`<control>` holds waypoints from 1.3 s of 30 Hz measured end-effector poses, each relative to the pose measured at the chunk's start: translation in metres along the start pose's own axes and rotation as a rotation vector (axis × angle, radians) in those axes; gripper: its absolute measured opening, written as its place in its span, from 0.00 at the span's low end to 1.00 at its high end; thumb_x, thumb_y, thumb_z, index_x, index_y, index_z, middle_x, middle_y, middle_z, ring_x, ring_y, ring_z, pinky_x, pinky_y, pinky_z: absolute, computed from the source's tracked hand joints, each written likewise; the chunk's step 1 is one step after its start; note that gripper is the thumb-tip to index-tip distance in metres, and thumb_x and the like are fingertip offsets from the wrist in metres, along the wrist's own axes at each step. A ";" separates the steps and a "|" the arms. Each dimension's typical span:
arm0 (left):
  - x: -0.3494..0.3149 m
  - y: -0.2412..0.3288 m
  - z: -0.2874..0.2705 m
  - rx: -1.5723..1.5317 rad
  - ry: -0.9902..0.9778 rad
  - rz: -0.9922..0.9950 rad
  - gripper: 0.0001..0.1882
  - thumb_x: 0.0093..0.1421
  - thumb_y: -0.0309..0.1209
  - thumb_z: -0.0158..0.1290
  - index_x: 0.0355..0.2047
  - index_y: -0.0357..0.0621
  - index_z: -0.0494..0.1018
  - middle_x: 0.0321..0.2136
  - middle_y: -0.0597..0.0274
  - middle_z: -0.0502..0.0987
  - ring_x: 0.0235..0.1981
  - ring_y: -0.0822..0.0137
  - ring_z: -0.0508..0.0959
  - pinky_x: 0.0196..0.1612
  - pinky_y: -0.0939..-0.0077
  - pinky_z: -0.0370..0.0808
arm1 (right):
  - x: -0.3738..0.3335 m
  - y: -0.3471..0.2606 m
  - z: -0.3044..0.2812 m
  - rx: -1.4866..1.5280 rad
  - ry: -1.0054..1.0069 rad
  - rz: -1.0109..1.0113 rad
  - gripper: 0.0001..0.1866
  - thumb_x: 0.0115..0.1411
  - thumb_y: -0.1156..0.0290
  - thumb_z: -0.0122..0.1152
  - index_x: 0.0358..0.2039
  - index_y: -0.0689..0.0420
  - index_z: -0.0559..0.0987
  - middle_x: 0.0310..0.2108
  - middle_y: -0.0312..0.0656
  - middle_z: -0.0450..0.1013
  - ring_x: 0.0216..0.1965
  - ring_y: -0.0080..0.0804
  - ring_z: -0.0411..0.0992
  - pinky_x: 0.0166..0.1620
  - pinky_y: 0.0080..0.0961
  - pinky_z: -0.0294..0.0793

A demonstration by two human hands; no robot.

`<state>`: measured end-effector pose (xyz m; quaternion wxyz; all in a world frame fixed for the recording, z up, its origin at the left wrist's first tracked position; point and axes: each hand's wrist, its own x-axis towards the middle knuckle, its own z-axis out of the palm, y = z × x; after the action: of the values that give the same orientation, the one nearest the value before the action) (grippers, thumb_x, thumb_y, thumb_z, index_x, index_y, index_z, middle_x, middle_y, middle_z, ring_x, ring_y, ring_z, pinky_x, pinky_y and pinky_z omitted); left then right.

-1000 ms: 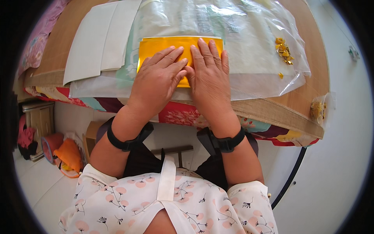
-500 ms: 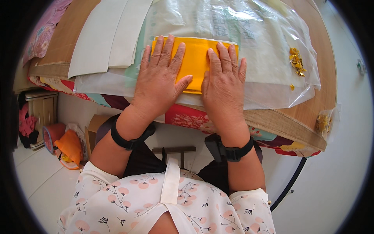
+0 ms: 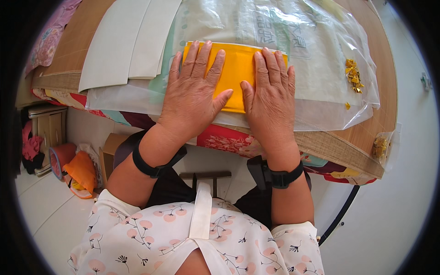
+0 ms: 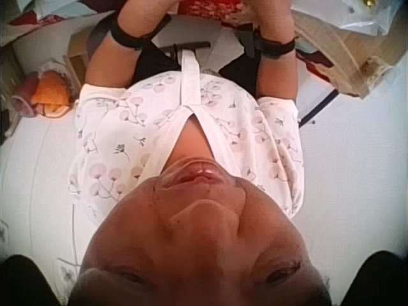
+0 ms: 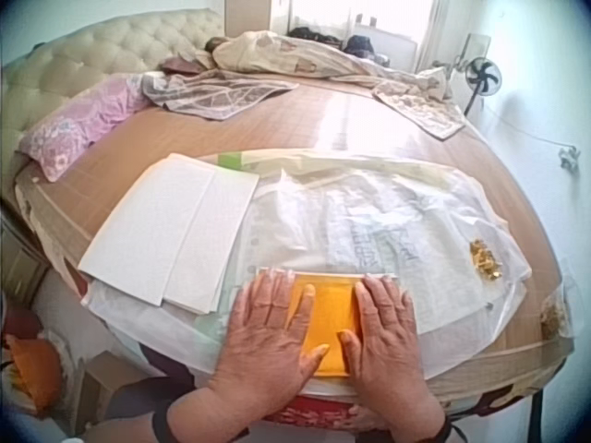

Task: The person sorts gold and white paper sheets by hand, picking them up from a pile, turning them over, and smoothing them out on a table surface before stacking them.

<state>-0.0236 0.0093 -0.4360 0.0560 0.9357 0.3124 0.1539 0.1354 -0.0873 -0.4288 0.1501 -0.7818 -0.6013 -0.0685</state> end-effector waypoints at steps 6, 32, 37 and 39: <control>0.001 0.000 0.004 0.018 0.002 0.009 0.38 0.70 0.52 0.44 0.72 0.44 0.55 0.72 0.46 0.52 0.75 0.49 0.48 0.75 0.48 0.39 | 0.004 -0.011 -0.005 -0.190 -0.007 -0.073 0.30 0.69 0.61 0.50 0.68 0.62 0.65 0.71 0.47 0.58 0.75 0.42 0.48 0.76 0.46 0.39; -0.002 -0.017 -0.004 -0.078 0.051 -0.005 0.38 0.68 0.47 0.49 0.71 0.37 0.55 0.72 0.50 0.56 0.74 0.53 0.52 0.75 0.58 0.46 | 0.004 -0.016 0.002 -0.012 -0.023 -0.046 0.31 0.68 0.64 0.49 0.69 0.60 0.63 0.71 0.46 0.57 0.74 0.42 0.50 0.76 0.45 0.39; 0.000 -0.017 -0.005 -0.105 0.051 -0.010 0.37 0.68 0.47 0.49 0.71 0.38 0.57 0.72 0.50 0.56 0.74 0.54 0.51 0.75 0.57 0.45 | 0.004 -0.016 0.002 -0.029 -0.022 -0.039 0.31 0.68 0.63 0.48 0.69 0.60 0.63 0.71 0.45 0.57 0.74 0.41 0.50 0.76 0.45 0.39; 0.001 -0.014 -0.009 -0.022 0.040 -0.007 0.36 0.68 0.46 0.50 0.70 0.38 0.58 0.72 0.51 0.55 0.75 0.53 0.50 0.75 0.56 0.44 | 0.004 -0.015 0.004 -0.045 -0.024 -0.036 0.31 0.68 0.63 0.48 0.69 0.60 0.63 0.71 0.45 0.57 0.74 0.41 0.50 0.76 0.45 0.39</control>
<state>-0.0342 0.0213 -0.4301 0.0606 0.9307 0.3150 0.1757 0.1219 -0.0791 -0.4288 0.1241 -0.7747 -0.6155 -0.0754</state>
